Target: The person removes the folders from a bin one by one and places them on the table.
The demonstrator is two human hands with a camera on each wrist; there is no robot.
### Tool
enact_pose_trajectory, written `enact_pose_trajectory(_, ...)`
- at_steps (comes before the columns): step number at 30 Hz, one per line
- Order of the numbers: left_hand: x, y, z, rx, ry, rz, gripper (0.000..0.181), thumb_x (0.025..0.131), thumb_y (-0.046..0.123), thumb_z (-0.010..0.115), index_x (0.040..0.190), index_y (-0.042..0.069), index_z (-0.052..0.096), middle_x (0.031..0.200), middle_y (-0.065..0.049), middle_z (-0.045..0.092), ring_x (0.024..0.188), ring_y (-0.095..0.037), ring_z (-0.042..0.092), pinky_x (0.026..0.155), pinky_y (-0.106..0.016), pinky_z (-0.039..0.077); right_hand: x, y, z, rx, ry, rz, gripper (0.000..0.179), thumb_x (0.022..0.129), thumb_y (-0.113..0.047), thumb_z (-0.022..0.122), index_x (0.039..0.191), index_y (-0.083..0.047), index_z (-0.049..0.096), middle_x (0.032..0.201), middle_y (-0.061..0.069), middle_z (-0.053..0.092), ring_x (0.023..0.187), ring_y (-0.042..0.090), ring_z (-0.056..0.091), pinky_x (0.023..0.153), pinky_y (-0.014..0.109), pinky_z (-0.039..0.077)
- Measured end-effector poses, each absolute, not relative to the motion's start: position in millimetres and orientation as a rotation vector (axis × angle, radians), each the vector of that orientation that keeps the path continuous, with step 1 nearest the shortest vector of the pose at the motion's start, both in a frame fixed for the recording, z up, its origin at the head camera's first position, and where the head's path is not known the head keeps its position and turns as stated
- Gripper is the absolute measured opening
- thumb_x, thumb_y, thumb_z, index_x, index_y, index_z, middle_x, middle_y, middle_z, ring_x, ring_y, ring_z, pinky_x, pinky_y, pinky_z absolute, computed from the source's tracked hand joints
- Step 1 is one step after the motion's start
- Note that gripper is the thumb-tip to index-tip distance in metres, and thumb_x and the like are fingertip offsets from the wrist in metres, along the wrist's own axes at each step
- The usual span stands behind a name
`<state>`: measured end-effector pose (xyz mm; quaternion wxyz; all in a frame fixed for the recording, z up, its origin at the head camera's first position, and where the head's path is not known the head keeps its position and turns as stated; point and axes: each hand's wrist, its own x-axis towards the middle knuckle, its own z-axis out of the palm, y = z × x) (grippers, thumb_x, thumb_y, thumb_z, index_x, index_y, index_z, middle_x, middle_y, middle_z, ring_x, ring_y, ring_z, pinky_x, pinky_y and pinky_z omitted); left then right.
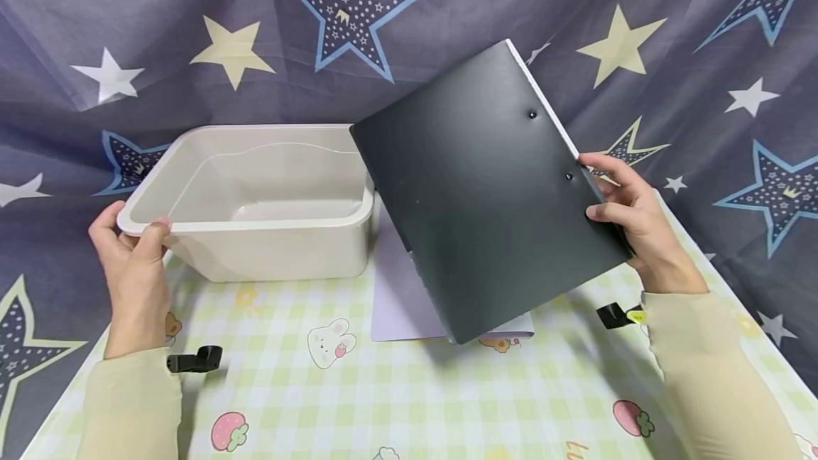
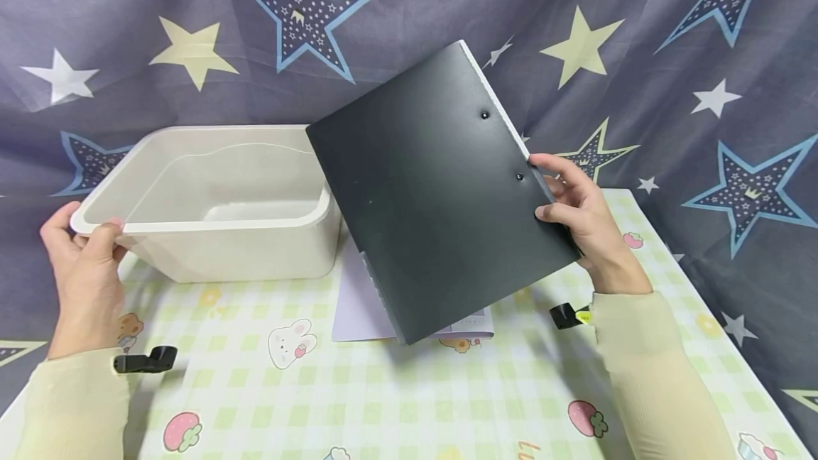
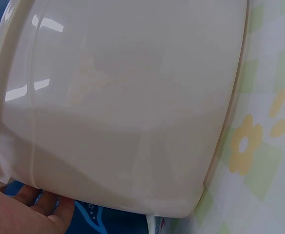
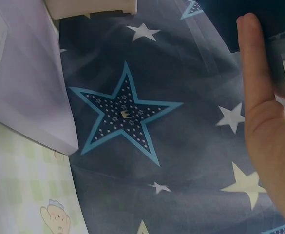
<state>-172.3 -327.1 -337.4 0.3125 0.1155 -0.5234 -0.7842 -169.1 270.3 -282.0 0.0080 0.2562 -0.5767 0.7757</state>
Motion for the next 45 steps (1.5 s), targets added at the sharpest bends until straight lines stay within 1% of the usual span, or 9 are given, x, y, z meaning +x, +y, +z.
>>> enact_pose_trajectory(5,-172.2,-327.0,-337.5,0.301,-1.382,-2.064,0.059,0.082,-0.008,0.059,0.131,0.017,0.037,0.124,-0.014,0.053,0.107,-0.021,0.053,0.078,-0.021,0.045,-164.9,279.5,-285.8,0.779,-1.785,2.394,0.075,0.072,0.031,0.028,0.141,0.002,0.036,0.114,0.013,0.064,0.088,0.023,0.067,0.061,0.031,0.056)
enact_pose_trajectory(10,-172.2,-326.6,-337.3,0.307,-1.4,-2.055,0.059,0.082,-0.007,0.059,0.132,0.018,0.037,0.124,-0.013,0.053,0.108,-0.021,0.052,0.078,-0.021,0.045,-160.8,287.3,-288.6,0.717,-1.793,2.362,0.076,0.072,0.031,0.028,0.14,0.0,0.039,0.11,0.011,0.067,0.084,0.022,0.069,0.058,0.031,0.055)
enact_pose_trajectory(15,-171.9,-326.5,-338.0,0.318,-1.413,-2.046,0.06,0.082,-0.006,0.059,0.133,0.018,0.037,0.125,-0.012,0.053,0.109,-0.021,0.051,0.079,-0.021,0.044,-160.0,293.5,-291.4,0.75,-1.719,2.417,0.074,0.073,0.031,0.027,0.139,0.001,0.041,0.108,0.015,0.067,0.084,0.023,0.069,0.058,0.031,0.055)
enact_pose_trajectory(25,-172.6,-326.6,-337.7,0.301,-1.392,-2.055,0.059,0.082,-0.008,0.058,0.131,0.017,0.037,0.125,-0.013,0.052,0.108,-0.022,0.052,0.078,-0.021,0.045,-155.7,306.8,-298.4,0.768,-1.629,2.528,0.072,0.076,0.031,0.025,0.14,0.0,0.038,0.109,0.018,0.065,0.082,0.027,0.069,0.058,0.035,0.056)
enact_pose_trajectory(32,-172.7,-326.2,-338.4,0.311,-1.406,-2.05,0.059,0.082,-0.008,0.058,0.131,0.018,0.037,0.125,-0.013,0.052,0.109,-0.021,0.052,0.079,-0.021,0.045,-148.0,315.2,-301.4,0.664,-1.711,2.412,0.073,0.076,0.029,0.023,0.141,0.0,0.037,0.105,0.013,0.067,0.08,0.023,0.069,0.057,0.032,0.055)
enact_pose_trajectory(37,-173.3,-325.9,-338.3,0.315,-1.41,-2.052,0.06,0.083,-0.007,0.059,0.132,0.018,0.037,0.125,-0.012,0.052,0.109,-0.021,0.052,0.079,-0.021,0.045,-145.9,323.2,-306.2,0.711,-1.617,2.46,0.073,0.075,0.031,0.02,0.141,0.003,0.035,0.107,0.017,0.067,0.082,0.025,0.069,0.058,0.033,0.056)
enact_pose_trajectory(42,-173.2,-326.0,-338.6,0.314,-1.395,-2.065,0.06,0.082,-0.007,0.059,0.131,0.018,0.037,0.125,-0.012,0.052,0.109,-0.021,0.052,0.078,-0.021,0.045,-146.0,329.0,-309.4,0.721,-1.551,2.506,0.071,0.076,0.03,0.02,0.14,0.004,0.036,0.104,0.02,0.067,0.076,0.028,0.07,0.056,0.034,0.055)
enact_pose_trajectory(45,-173.0,-326.2,-339.3,0.314,-1.394,-2.064,0.06,0.082,-0.007,0.06,0.132,0.018,0.037,0.125,-0.012,0.052,0.109,-0.021,0.052,0.078,-0.021,0.045,-146.4,331.3,-310.5,0.706,-1.556,2.501,0.07,0.077,0.03,0.02,0.14,0.004,0.036,0.102,0.02,0.068,0.073,0.027,0.07,0.054,0.033,0.055)
